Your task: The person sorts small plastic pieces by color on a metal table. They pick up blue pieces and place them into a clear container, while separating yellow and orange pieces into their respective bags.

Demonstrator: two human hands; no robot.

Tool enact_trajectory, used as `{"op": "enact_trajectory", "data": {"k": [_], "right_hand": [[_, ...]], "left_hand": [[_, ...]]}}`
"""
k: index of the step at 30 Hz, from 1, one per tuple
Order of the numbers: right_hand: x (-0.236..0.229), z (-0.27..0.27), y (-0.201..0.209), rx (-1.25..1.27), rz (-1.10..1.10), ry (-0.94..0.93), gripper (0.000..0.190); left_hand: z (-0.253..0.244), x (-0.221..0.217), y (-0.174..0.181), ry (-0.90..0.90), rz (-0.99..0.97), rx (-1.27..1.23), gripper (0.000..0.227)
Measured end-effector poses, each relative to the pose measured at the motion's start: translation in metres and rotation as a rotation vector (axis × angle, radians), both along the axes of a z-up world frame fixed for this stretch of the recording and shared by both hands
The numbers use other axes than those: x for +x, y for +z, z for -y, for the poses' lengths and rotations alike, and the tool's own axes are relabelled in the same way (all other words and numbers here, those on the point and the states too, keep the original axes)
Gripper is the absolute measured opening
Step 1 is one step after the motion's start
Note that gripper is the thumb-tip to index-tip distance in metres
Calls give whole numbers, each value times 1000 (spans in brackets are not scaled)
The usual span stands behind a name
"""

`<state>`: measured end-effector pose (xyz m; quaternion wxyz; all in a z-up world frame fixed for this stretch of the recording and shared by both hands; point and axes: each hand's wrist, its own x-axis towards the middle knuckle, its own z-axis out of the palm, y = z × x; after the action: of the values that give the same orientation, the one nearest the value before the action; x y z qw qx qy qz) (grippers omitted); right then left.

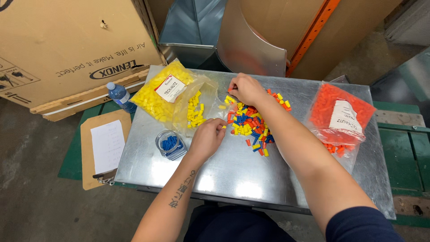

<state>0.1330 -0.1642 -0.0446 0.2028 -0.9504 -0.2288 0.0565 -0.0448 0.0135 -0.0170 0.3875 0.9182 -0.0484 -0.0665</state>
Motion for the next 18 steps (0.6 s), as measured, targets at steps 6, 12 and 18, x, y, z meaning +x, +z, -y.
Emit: {"op": "enact_trajectory", "data": {"k": [6,12,18], "right_hand": [[-85,52,70,334,170,-82,13],[-178,134,35,363,204,-335,17],[-252,194,-12,200,167,-667,19]], "left_hand": [[-14,-5,4,65,174,173,22],[-14,10,12,96,318,358,31],[23,24,-39,-198,175,366,21]]}}
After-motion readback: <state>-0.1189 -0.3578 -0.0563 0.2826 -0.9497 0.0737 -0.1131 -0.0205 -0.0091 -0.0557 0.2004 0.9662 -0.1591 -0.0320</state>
